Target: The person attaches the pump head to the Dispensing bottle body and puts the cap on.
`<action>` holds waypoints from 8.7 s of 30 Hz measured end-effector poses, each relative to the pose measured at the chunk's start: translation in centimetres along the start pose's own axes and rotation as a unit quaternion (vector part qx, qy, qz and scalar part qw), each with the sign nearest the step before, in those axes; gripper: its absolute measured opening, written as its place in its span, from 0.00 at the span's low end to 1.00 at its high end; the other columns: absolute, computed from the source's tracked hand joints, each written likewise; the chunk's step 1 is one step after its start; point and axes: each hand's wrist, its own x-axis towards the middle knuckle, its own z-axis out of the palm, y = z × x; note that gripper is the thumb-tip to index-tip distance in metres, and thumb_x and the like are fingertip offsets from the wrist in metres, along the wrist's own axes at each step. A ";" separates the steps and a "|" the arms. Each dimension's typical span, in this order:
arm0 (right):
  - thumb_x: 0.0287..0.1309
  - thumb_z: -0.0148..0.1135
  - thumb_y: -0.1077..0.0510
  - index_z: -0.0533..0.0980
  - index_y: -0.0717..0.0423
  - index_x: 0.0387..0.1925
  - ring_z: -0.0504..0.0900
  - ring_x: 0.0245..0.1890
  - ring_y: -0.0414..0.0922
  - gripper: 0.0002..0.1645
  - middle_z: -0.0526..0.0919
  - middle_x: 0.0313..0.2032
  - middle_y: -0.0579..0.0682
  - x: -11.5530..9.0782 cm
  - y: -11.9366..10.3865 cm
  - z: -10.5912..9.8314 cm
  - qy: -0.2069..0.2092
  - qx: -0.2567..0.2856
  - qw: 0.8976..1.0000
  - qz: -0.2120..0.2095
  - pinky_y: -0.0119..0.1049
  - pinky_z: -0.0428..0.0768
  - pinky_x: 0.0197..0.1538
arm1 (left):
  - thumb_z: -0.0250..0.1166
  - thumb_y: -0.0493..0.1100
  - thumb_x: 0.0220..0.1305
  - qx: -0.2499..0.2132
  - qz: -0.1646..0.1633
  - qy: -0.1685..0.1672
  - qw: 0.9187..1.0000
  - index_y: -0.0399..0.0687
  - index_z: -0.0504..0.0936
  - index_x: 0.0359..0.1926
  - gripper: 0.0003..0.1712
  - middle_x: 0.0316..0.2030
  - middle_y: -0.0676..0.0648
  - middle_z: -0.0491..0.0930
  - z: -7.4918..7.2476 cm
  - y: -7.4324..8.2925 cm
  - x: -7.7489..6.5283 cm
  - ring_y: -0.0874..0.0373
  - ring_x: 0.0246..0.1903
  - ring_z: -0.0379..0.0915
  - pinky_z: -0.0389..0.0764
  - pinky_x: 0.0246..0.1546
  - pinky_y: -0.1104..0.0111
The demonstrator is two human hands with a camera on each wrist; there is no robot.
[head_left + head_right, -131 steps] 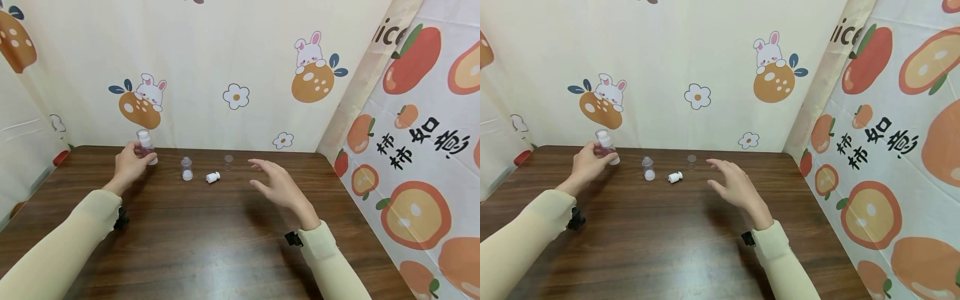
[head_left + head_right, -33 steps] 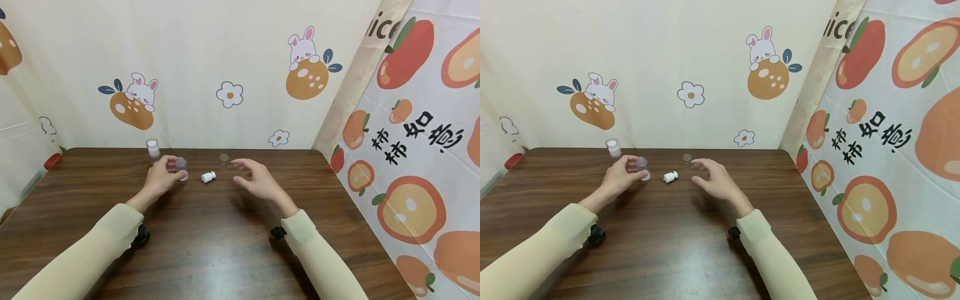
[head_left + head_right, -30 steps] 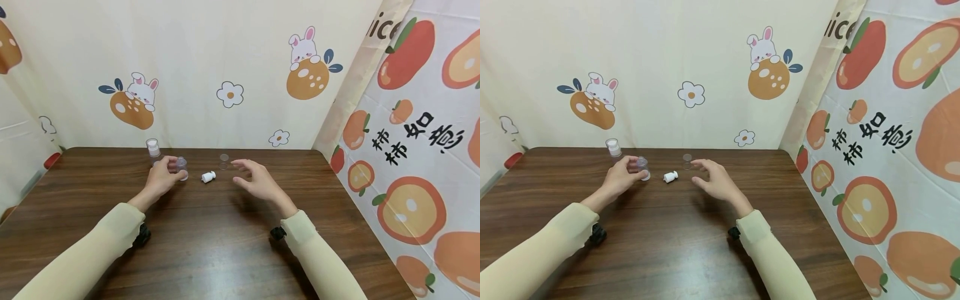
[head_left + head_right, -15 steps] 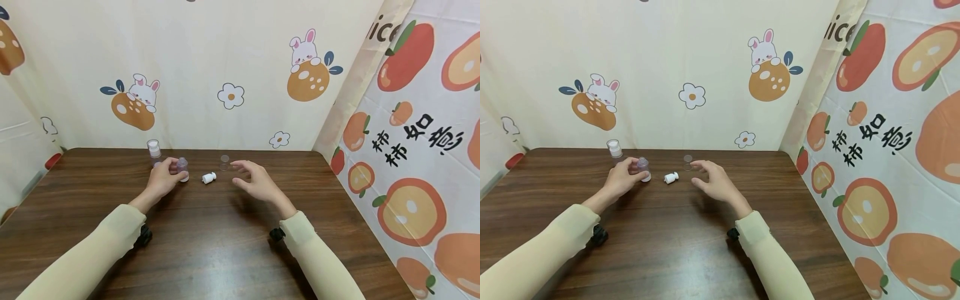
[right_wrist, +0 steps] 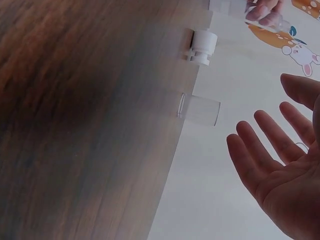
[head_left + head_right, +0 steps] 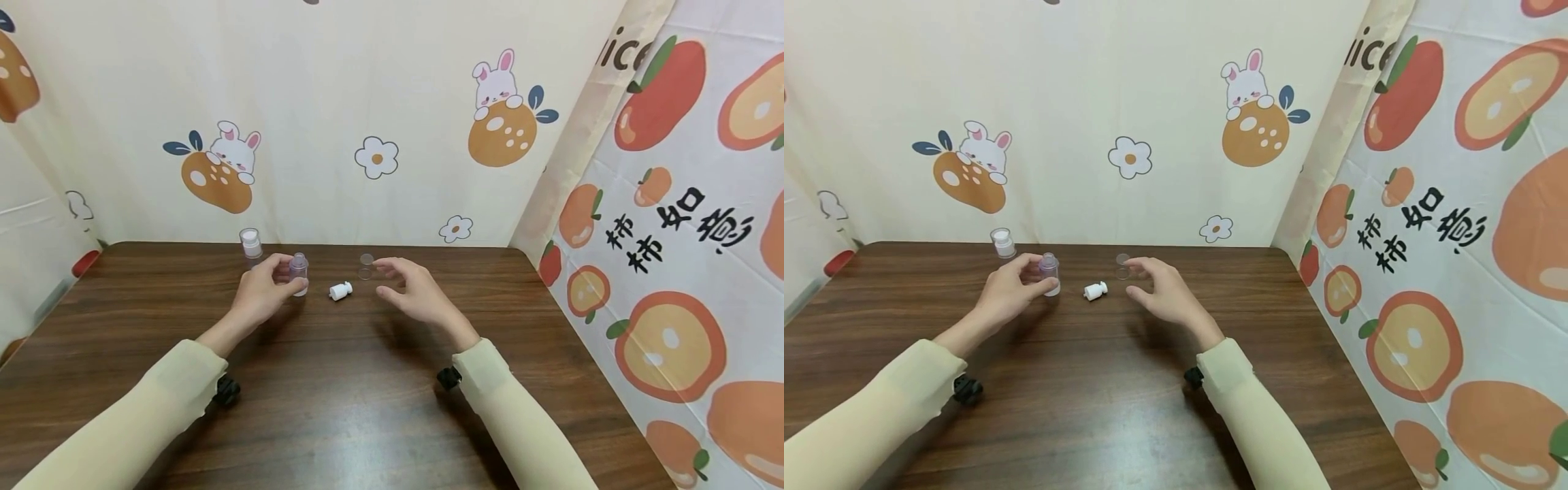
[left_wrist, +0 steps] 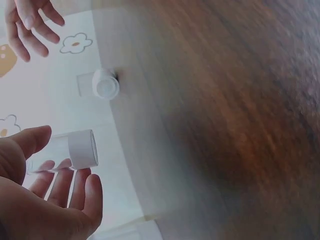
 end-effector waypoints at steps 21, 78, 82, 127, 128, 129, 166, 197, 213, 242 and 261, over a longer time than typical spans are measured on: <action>0.70 0.69 0.61 0.75 0.61 0.68 0.83 0.59 0.61 0.27 0.82 0.63 0.60 2.9 0.3 1.8 -0.053 -0.024 0.998 -0.015 0.55 0.78 0.65 | 0.74 0.49 0.69 0.015 0.035 -0.010 0.999 0.40 0.79 0.65 0.30 0.52 0.36 0.85 -0.3 1.4 -2.5 0.43 0.50 0.84 0.83 0.54 0.48; 0.69 0.72 0.56 0.85 0.53 0.53 0.82 0.47 0.42 0.14 0.88 0.47 0.46 5.3 -0.2 6.2 -0.156 -0.185 0.970 -0.003 0.39 0.79 0.56 | 0.77 0.44 0.64 -0.004 0.055 -0.016 0.998 0.40 0.83 0.59 0.25 0.47 0.40 0.87 0.7 1.2 -3.3 0.44 0.47 0.84 0.83 0.53 0.52; 0.69 0.72 0.57 0.85 0.53 0.54 0.85 0.48 0.42 0.14 0.90 0.47 0.46 5.0 -0.5 5.7 -0.150 -0.166 0.975 0.002 0.40 0.81 0.57 | 0.77 0.44 0.64 -0.005 0.058 -0.014 0.998 0.40 0.83 0.58 0.24 0.47 0.40 0.87 0.7 1.3 -3.3 0.46 0.47 0.85 0.83 0.52 0.53; 0.67 0.73 0.62 0.86 0.54 0.53 0.85 0.39 0.39 0.14 0.89 0.42 0.44 -0.3 -3.8 -2.3 0.051 0.010 0.998 -0.031 0.36 0.86 0.49 | 0.77 0.42 0.62 -0.016 0.088 0.015 0.996 0.41 0.85 0.57 0.23 0.50 0.40 0.87 2.6 4.2 -3.6 0.44 0.49 0.85 0.83 0.54 0.48; 0.67 0.73 0.62 0.86 0.54 0.53 0.85 0.39 0.39 0.14 0.89 0.43 0.44 -0.4 -3.9 -2.3 0.052 0.010 0.998 -0.034 0.36 0.86 0.49 | 0.77 0.41 0.62 -0.015 0.090 0.015 0.996 0.41 0.85 0.57 0.23 0.50 0.39 0.86 2.6 4.3 -3.6 0.44 0.49 0.85 0.83 0.54 0.48; 0.67 0.73 0.62 0.86 0.54 0.53 0.85 0.39 0.40 0.14 0.89 0.43 0.44 -0.4 -4.0 -2.4 0.052 0.009 0.998 -0.037 0.36 0.86 0.50 | 0.77 0.41 0.62 -0.015 0.090 0.014 0.996 0.41 0.85 0.57 0.23 0.50 0.39 0.86 2.7 4.3 -3.7 0.44 0.49 0.85 0.83 0.54 0.48; 0.67 0.72 0.64 0.83 0.52 0.54 0.82 0.41 0.41 0.15 0.85 0.47 0.43 -0.7 -4.8 -1.5 0.009 0.014 0.998 -0.060 0.49 0.86 0.54 | 0.79 0.42 0.62 0.038 0.085 -0.010 0.996 0.45 0.87 0.57 0.22 0.50 0.43 0.86 3.3 4.8 -4.3 0.46 0.49 0.82 0.81 0.51 0.50; 0.68 0.71 0.63 0.84 0.51 0.53 0.82 0.43 0.38 0.14 0.85 0.44 0.41 -0.7 -4.7 -0.9 -0.008 0.006 0.996 -0.090 0.44 0.86 0.53 | 0.80 0.41 0.60 0.044 0.109 0.005 0.993 0.45 0.88 0.56 0.23 0.50 0.42 0.87 4.1 4.8 -4.8 0.48 0.47 0.82 0.78 0.45 0.56; 0.68 0.70 0.64 0.84 0.51 0.54 0.82 0.45 0.38 0.15 0.84 0.46 0.41 -0.7 -4.7 -0.5 -0.020 0.004 0.995 -0.094 0.40 0.85 0.54 | 0.80 0.42 0.60 0.049 0.112 0.005 0.992 0.45 0.88 0.56 0.23 0.49 0.43 0.87 4.2 5.0 -5.0 0.48 0.47 0.82 0.80 0.45 0.54; 0.72 0.68 0.58 0.84 0.53 0.49 0.83 0.41 0.43 0.08 0.84 0.40 0.42 -0.4 -4.5 -0.1 -0.030 0.010 0.998 -0.052 0.43 0.85 0.54 | 0.80 0.42 0.61 0.047 0.111 -0.004 0.993 0.46 0.89 0.54 0.21 0.50 0.44 0.87 4.3 5.0 -5.0 0.48 0.47 0.82 0.80 0.45 0.53; 0.73 0.66 0.45 0.84 0.45 0.35 0.77 0.29 0.40 0.12 0.83 0.28 0.41 -0.5 -4.9 0.6 -0.001 -0.034 0.999 0.020 0.36 0.76 0.34 | 0.81 0.42 0.59 0.048 0.110 -0.001 0.993 0.47 0.89 0.53 0.21 0.47 0.46 0.87 4.6 5.0 -5.1 0.51 0.44 0.80 0.77 0.43 0.59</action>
